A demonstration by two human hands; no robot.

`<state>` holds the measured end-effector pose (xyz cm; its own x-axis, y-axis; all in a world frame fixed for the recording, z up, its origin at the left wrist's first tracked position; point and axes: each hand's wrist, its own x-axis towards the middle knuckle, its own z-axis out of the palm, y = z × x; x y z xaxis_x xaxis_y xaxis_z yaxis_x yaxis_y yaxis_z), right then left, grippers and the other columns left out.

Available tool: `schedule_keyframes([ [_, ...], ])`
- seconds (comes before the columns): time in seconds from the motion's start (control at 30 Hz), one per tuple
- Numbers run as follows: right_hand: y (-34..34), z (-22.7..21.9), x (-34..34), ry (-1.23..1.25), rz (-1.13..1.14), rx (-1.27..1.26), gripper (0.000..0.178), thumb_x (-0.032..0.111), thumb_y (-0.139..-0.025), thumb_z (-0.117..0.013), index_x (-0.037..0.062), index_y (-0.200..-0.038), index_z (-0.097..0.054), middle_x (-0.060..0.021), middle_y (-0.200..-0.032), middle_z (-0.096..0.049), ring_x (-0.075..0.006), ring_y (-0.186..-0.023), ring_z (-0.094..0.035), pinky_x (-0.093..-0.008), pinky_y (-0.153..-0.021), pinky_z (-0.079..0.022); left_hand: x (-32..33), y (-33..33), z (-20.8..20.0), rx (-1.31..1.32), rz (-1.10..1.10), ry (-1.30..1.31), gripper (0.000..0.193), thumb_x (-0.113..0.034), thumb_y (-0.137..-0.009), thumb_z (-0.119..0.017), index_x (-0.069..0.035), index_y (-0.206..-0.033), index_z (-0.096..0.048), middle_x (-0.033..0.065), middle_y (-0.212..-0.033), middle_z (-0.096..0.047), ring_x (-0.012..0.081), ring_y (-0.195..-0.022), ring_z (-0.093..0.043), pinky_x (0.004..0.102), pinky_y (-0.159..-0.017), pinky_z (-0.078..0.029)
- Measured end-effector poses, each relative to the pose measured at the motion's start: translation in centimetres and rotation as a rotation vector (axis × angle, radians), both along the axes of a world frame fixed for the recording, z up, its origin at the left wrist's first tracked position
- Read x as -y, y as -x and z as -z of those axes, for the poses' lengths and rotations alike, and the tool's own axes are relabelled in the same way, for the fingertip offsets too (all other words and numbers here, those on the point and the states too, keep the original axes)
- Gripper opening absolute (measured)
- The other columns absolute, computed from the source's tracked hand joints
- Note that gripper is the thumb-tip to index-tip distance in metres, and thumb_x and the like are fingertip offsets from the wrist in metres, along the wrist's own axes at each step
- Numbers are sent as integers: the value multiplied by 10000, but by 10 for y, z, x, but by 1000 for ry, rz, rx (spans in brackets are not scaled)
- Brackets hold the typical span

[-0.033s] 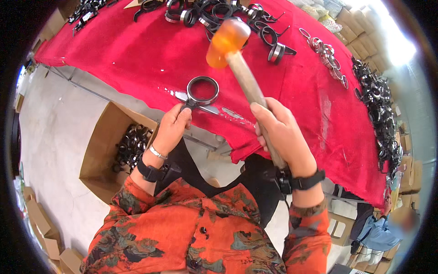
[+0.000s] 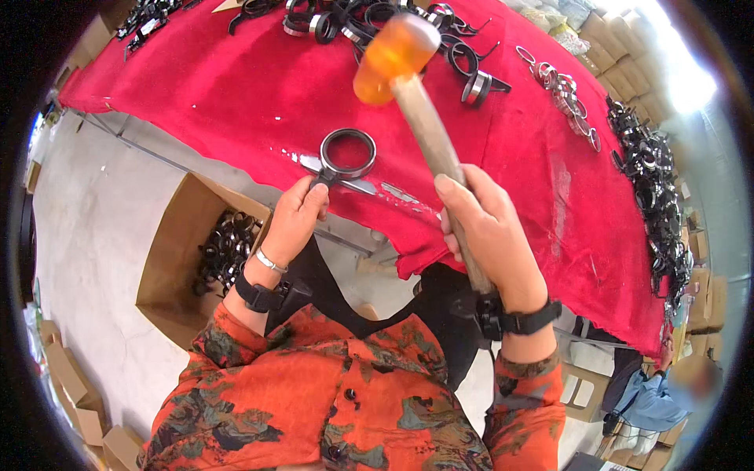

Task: Use a rubber mallet to secure metal rings onto plastic fittings on a workbench.

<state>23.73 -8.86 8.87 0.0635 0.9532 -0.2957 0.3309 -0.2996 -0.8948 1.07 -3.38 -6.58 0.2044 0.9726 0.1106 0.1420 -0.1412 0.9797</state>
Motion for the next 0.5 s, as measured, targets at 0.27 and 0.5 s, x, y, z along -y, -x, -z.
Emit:
schedule_keyframes([
  [0.27,-16,42,-1,-88,20,256,298,331,-934,-579,57,-857,-489,-8,-613,-477,-92,-484,-476,-255,-426,-391,-7,-4,-3,52,63,9,315,-289,-984,-490,-32,-803,-513,9,-653,-514,98,-628,-512,260,-604,-424],
  [0.5,-10,21,18,-186,105,50,236,242,-883,-652,41,-900,-528,-3,-628,-487,-76,-465,-453,-245,-414,-377,1,-2,-4,45,20,-7,309,-276,-992,-479,-31,-807,-514,7,-662,-521,98,-629,-506,258,-612,-424],
])
